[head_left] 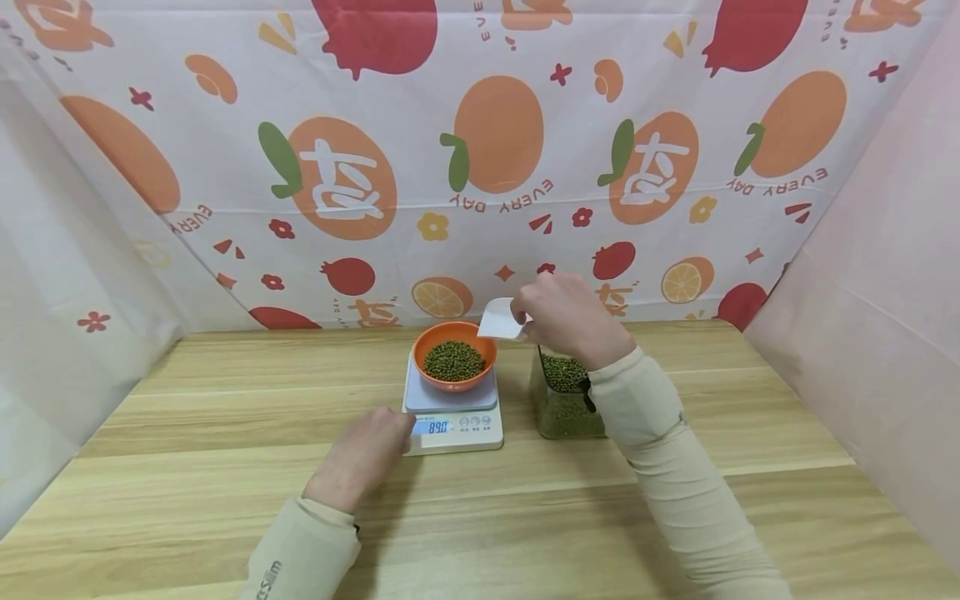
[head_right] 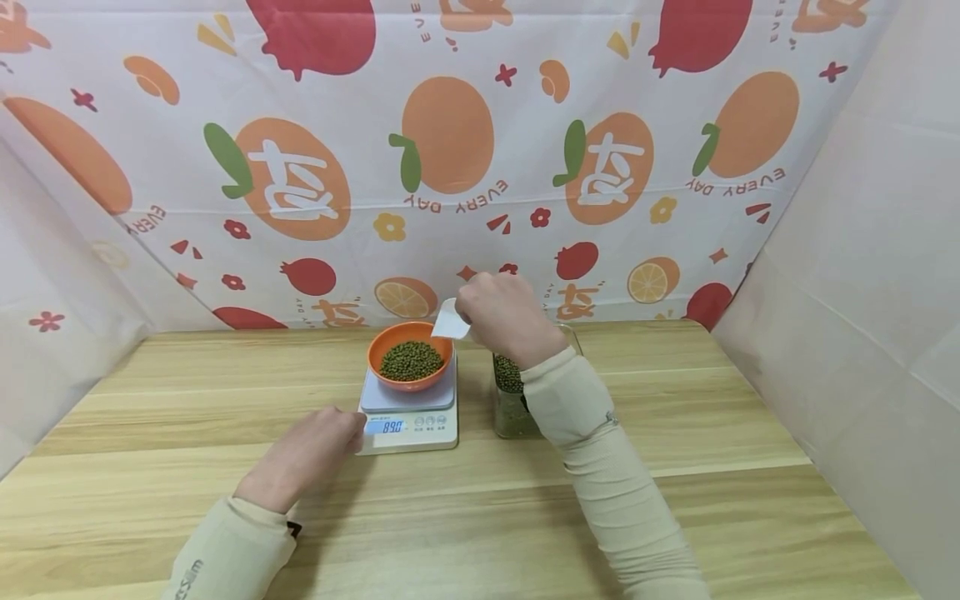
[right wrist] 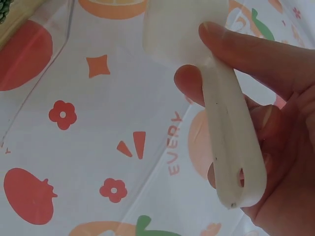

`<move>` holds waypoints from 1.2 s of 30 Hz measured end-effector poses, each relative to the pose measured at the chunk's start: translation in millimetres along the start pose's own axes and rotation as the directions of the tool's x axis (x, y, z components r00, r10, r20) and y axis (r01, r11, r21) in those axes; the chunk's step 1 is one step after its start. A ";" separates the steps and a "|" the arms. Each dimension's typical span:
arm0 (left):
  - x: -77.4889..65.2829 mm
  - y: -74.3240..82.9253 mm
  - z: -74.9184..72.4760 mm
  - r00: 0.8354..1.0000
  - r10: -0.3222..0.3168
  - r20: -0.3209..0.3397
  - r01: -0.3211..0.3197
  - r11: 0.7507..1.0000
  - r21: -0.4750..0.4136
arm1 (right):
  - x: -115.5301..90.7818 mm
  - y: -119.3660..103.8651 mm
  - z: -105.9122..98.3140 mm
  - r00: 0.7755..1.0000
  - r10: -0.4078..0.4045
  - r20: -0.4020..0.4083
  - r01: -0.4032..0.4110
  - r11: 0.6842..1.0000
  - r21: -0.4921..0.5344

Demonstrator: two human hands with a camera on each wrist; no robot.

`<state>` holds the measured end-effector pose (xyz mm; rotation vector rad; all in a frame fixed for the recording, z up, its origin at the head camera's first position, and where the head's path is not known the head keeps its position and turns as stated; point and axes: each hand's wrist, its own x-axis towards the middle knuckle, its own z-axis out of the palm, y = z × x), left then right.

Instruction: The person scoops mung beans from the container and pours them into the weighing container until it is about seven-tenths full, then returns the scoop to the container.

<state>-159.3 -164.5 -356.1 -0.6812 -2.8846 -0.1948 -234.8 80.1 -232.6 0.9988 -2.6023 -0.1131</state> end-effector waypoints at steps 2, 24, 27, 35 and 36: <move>0.1 0.0 0.0 1.000 0.002 -0.001 -0.002 1.000 0.000 | -1.3 1.6 -0.6 1.000 0.003 -0.003 -0.003 1.000 0.014; 0.8 -1.2 2.2 1.000 0.007 0.001 -0.007 1.000 0.000 | -20.7 24.9 0.0 0.997 0.077 -0.024 -0.074 0.990 0.120; 0.9 -1.2 2.1 1.000 0.006 0.002 -0.006 1.000 -0.001 | -23.8 29.6 1.0 0.996 0.086 -0.028 -0.080 0.985 0.151; 0.8 -1.0 2.1 1.000 0.004 0.004 -0.004 1.000 0.004 | -31.5 33.9 -0.8 0.994 0.103 -0.033 -0.095 0.978 0.184; 0.8 -0.8 2.1 1.000 0.005 0.002 -0.005 1.000 0.005 | -32.7 33.9 -1.1 0.994 0.108 -0.033 -0.100 0.978 0.184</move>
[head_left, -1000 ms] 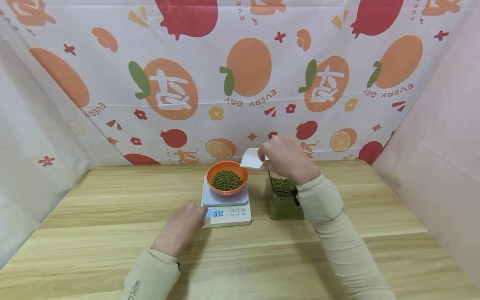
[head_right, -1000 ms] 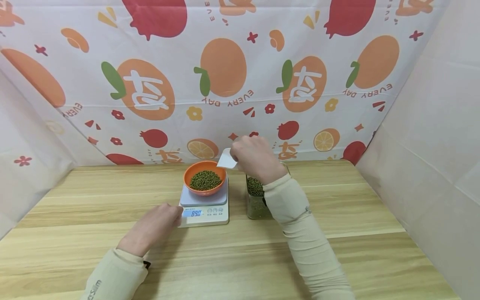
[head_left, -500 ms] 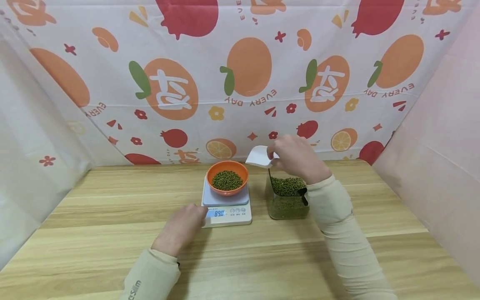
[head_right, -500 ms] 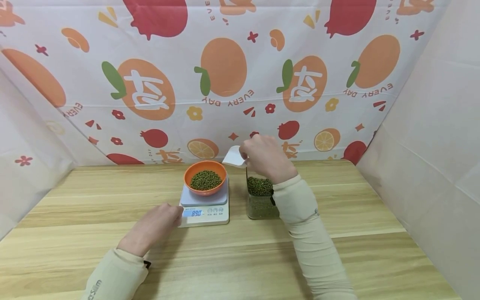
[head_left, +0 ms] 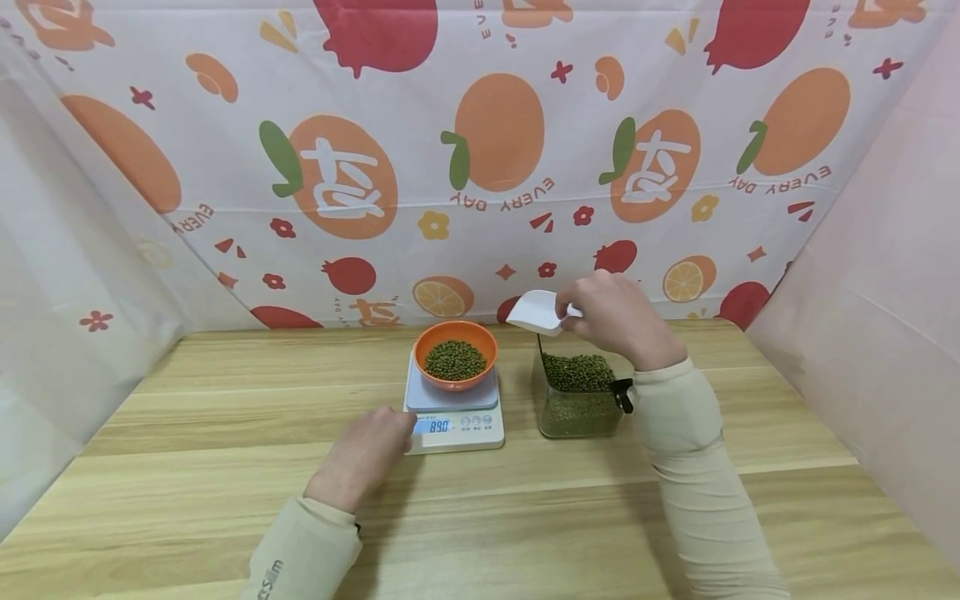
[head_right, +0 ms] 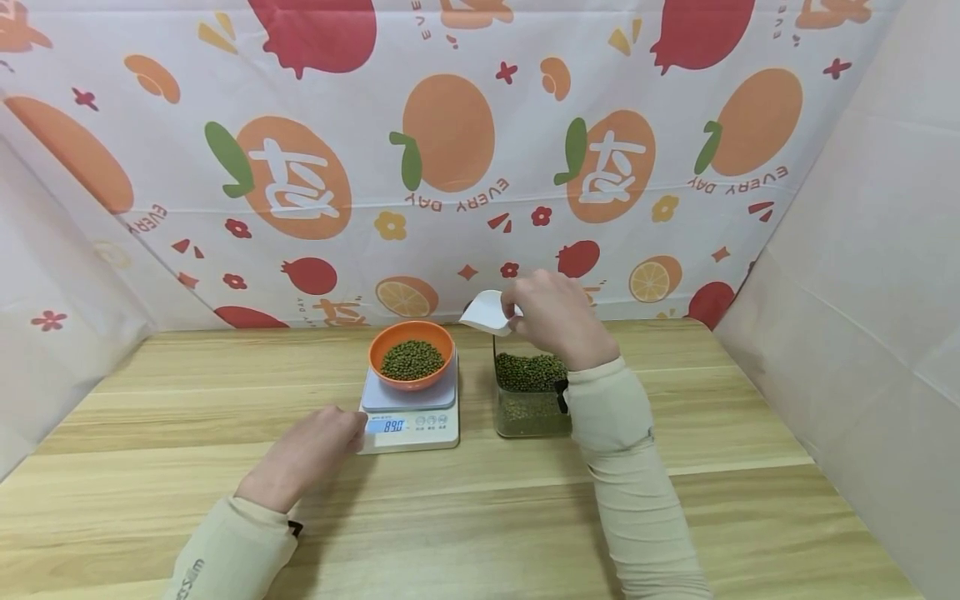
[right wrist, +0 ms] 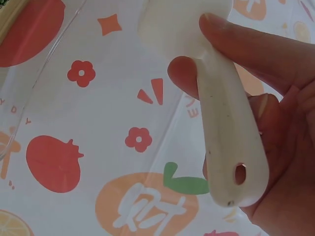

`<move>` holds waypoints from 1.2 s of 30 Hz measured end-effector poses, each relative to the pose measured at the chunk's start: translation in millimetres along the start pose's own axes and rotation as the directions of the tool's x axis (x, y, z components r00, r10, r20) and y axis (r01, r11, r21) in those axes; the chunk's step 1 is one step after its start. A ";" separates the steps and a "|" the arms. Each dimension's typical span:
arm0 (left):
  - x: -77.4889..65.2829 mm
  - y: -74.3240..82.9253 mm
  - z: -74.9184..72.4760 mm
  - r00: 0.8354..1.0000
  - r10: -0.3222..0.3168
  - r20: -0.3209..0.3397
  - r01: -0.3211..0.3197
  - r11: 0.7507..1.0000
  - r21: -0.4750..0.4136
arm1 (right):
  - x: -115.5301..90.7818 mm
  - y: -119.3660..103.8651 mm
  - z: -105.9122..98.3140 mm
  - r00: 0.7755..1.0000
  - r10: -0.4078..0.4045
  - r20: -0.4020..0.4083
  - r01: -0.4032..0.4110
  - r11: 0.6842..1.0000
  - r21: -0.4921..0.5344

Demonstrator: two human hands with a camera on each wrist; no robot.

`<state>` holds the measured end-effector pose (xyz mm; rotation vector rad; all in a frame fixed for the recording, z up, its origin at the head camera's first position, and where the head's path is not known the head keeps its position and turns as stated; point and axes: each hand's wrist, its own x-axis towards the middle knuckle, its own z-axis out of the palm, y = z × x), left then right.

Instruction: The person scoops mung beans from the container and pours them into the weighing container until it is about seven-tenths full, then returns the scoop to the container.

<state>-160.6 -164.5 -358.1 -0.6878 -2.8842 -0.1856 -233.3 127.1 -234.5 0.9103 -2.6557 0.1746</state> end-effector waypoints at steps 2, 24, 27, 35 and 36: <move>-0.2 0.2 -0.2 1.000 0.001 -0.001 -0.001 1.000 0.000 | -1.8 0.7 0.0 1.000 0.008 -0.002 -0.008 1.000 -0.003; -0.2 0.1 -0.8 1.000 -0.003 0.004 0.003 1.000 -0.005 | -13.1 20.1 -4.9 0.999 0.028 0.019 -0.029 0.998 0.053; -0.1 0.0 -1.1 1.000 -0.008 0.008 0.008 1.000 -0.009 | -14.1 21.7 -6.4 0.999 0.027 0.025 -0.028 0.998 0.054; 0.3 -0.2 -1.8 1.000 -0.002 0.011 0.002 1.000 -0.017 | -11.0 25.1 -14.9 0.996 0.026 0.083 -0.031 0.998 0.050; 0.4 -0.2 -1.9 1.000 -0.005 0.016 0.005 1.000 -0.021 | -10.9 25.4 -16.4 0.996 0.031 0.087 -0.035 0.998 0.049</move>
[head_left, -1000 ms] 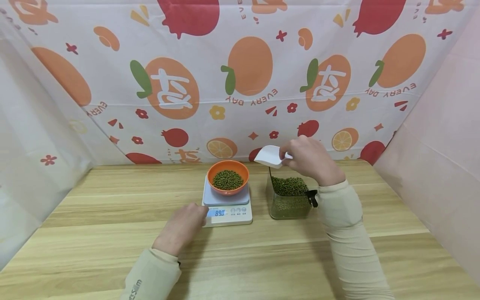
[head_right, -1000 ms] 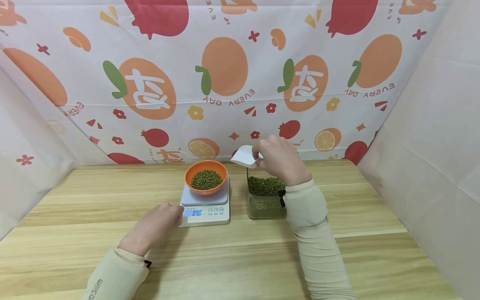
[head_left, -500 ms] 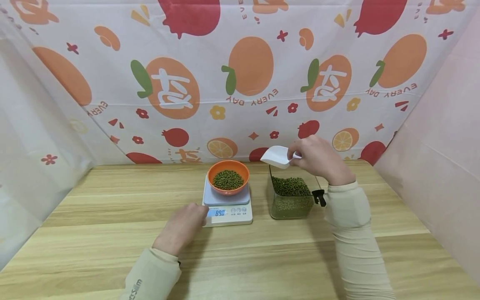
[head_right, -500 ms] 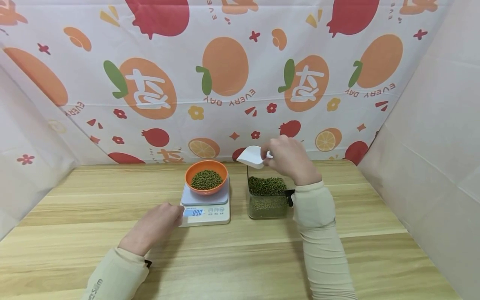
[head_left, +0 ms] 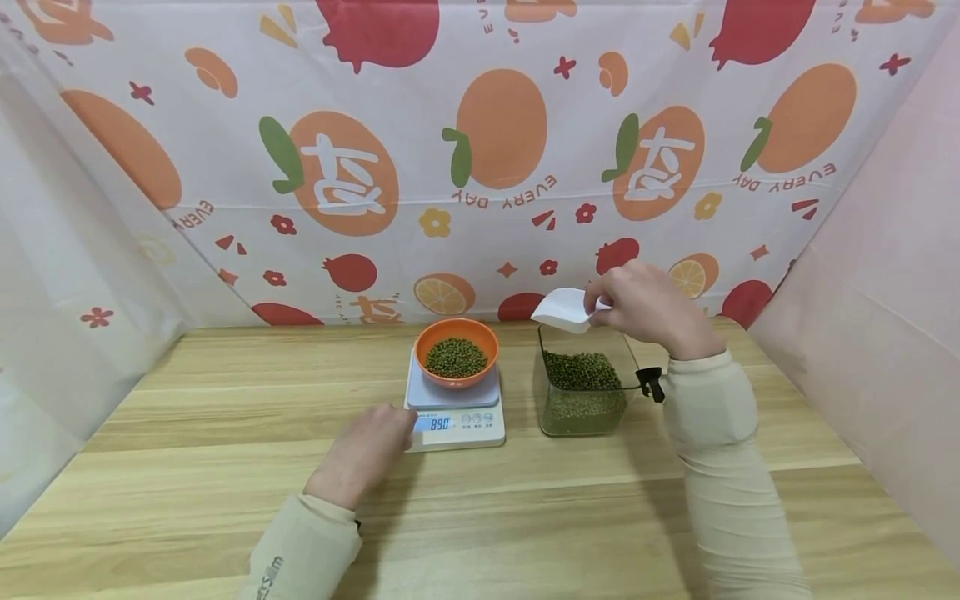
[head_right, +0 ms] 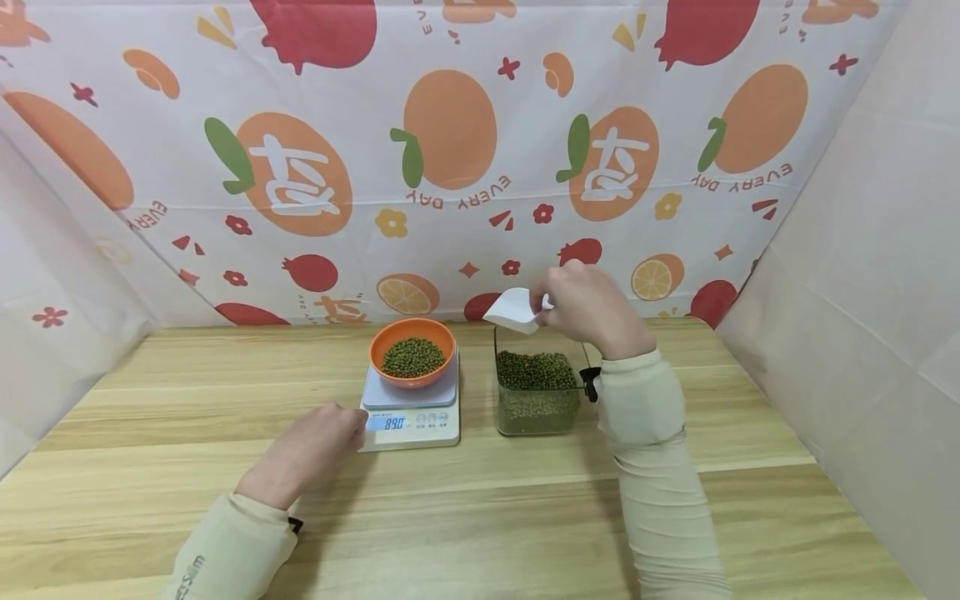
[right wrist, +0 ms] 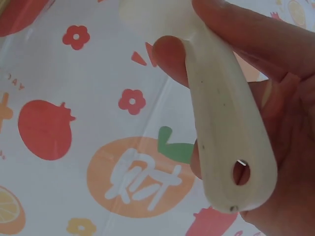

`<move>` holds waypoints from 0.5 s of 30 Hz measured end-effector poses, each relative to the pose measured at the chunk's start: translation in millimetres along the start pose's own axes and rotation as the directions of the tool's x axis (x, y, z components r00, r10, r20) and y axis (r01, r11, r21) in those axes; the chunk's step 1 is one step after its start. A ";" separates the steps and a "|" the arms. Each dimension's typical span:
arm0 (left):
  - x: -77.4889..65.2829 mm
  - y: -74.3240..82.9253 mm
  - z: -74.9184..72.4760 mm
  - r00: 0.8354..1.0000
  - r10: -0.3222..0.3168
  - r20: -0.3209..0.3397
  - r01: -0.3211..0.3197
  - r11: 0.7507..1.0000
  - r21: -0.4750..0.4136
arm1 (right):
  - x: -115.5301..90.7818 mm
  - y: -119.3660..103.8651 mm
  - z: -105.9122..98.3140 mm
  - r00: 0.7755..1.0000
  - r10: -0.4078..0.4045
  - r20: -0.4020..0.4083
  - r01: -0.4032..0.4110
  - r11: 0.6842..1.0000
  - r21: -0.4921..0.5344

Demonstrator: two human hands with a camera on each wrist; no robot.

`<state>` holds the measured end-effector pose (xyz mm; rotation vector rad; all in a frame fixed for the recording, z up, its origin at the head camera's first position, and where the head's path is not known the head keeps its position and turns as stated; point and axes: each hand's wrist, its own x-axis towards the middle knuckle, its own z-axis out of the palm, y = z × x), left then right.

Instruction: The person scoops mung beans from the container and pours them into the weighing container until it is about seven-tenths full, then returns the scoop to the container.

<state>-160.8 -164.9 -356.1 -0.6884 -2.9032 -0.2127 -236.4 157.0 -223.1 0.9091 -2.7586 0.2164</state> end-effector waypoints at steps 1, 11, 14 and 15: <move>0.2 -0.1 -0.1 1.000 -0.002 0.004 0.002 1.000 -0.004 | -0.3 0.3 -1.3 1.000 0.005 0.003 -0.005 1.000 0.000; 0.5 -0.3 -1.8 1.000 0.000 0.003 0.000 1.000 -0.012 | -2.9 3.7 -5.2 0.999 0.012 0.035 -0.011 1.000 -0.025; 0.8 -0.1 -1.7 1.000 0.000 0.002 0.000 1.000 -0.015 | -2.8 4.2 -7.3 0.998 0.010 0.057 -0.008 1.000 -0.025; 1.0 0.0 -1.7 1.000 0.000 0.003 0.000 1.000 -0.016 | -2.8 4.6 -7.9 0.998 0.007 0.063 -0.006 1.000 -0.022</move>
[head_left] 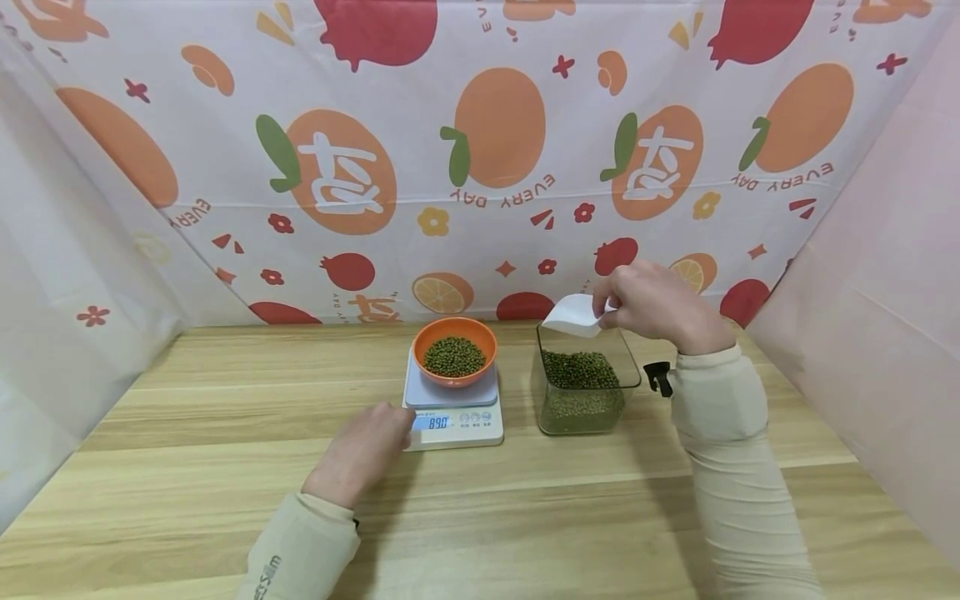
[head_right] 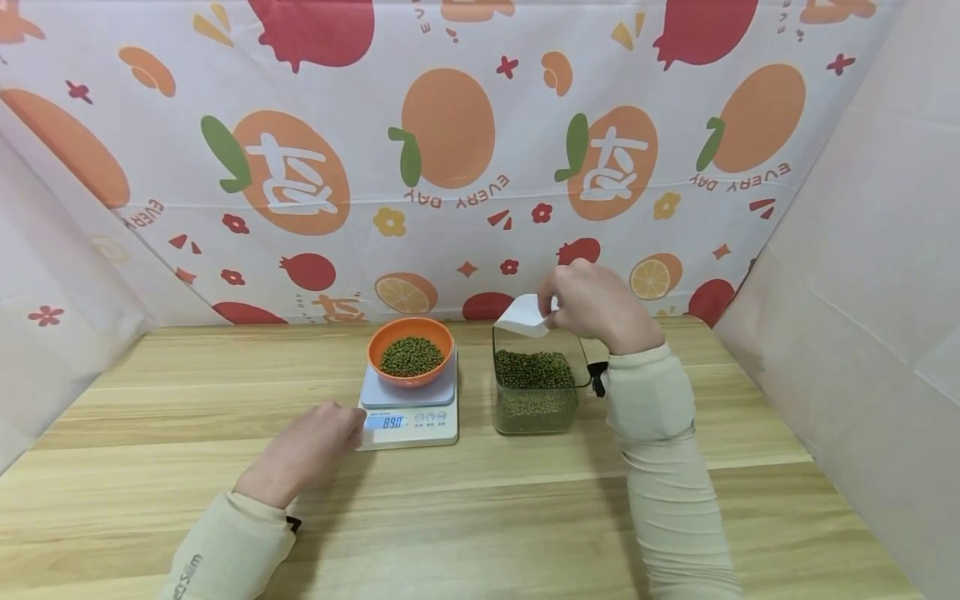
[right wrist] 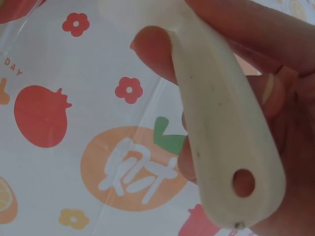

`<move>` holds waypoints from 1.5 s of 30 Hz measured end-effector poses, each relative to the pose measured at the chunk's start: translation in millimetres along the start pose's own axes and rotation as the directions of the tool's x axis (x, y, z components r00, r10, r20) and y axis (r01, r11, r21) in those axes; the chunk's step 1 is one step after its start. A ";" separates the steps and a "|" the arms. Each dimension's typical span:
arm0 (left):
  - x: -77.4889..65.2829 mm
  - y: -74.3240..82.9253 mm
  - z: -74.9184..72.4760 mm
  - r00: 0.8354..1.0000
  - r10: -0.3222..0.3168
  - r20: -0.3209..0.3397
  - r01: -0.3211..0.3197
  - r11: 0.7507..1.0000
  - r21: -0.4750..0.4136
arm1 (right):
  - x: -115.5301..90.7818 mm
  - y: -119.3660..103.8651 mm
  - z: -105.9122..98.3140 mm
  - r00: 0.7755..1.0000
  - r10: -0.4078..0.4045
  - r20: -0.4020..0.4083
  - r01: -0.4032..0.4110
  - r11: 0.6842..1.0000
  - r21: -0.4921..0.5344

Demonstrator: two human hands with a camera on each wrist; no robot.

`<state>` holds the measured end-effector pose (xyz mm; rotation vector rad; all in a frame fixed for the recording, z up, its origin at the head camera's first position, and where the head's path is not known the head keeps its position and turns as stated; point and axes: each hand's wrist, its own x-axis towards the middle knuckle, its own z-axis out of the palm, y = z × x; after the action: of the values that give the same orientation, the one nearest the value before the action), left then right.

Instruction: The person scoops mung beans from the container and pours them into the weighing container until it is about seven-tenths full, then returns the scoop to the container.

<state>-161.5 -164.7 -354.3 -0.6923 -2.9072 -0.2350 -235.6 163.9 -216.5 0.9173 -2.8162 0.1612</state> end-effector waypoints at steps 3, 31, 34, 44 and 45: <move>0.3 -0.3 0.3 1.000 -0.001 0.001 0.001 1.000 0.000 | 0.3 0.6 -1.5 1.000 0.004 0.017 -0.004 1.000 0.009; 0.0 0.2 1.0 1.000 -0.011 0.011 0.011 1.000 0.013 | -0.7 0.9 -0.5 0.977 0.022 0.212 -0.024 1.000 0.008; 0.0 0.4 1.0 1.000 -0.011 0.010 0.011 1.000 0.012 | 0.7 -0.5 0.3 0.970 0.028 0.242 -0.028 1.000 -0.004; -0.8 -0.7 1.9 1.000 0.009 -0.015 -0.009 1.000 0.030 | 2.8 -0.9 6.7 0.958 0.015 0.288 -0.015 1.000 -0.002; -1.0 -0.7 1.9 1.000 0.010 -0.017 -0.009 1.000 0.030 | 3.0 -1.2 6.8 0.955 0.026 0.295 -0.024 1.000 -0.010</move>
<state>-161.2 -165.5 -356.5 -0.6958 -2.8846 -0.1948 -238.2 160.1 -222.5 0.9780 -3.1000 0.0186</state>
